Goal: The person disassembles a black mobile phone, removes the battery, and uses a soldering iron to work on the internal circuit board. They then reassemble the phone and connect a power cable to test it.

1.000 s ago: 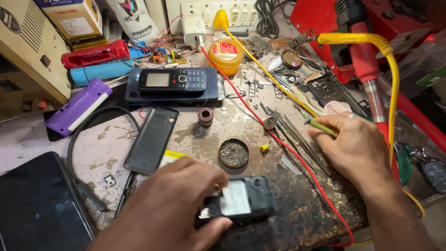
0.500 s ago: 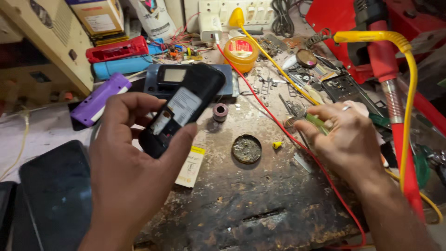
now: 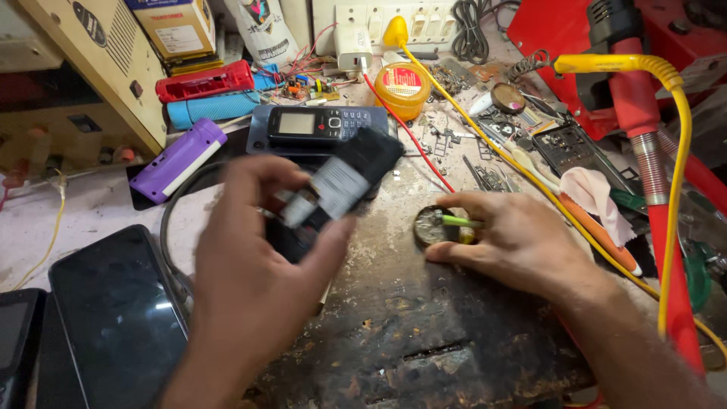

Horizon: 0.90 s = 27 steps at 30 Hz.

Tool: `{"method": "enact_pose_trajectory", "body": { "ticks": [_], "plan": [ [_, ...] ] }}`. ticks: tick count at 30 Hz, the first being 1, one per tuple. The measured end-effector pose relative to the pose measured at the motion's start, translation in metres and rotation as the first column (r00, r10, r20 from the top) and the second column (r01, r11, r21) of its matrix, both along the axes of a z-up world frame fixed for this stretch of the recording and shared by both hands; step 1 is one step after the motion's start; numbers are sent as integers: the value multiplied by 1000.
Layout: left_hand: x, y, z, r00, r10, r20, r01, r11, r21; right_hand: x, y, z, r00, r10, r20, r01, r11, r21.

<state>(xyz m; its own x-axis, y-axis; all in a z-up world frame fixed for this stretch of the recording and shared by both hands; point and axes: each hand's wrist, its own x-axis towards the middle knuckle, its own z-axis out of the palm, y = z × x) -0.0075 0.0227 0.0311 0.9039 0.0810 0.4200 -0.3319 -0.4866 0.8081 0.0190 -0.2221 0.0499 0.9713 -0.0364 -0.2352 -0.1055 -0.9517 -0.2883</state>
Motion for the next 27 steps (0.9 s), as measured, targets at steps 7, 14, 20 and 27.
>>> {"method": "enact_pose_trajectory", "body": {
  "ticks": [7, 14, 20, 27],
  "plan": [
    [-11, -17, -16, 847, -507, -159, 531, 809, 252, 1, -43, -6, 979, -195, -53, 199, 978, 70],
    [-13, -46, -33, 850, -526, -28, 488, 767, 418, 20, -82, -14, 936, -259, 237, 142, 896, 420],
    [-11, -46, -37, 871, -424, 250, 327, 879, 348, 59, -96, -15, 859, -303, 414, 201, 941, 272],
    [18, -4, -23, 984, 135, 116, -178, 779, 601, 102, -104, -24, 871, -209, 444, 180, 978, 107]
  ]
}}
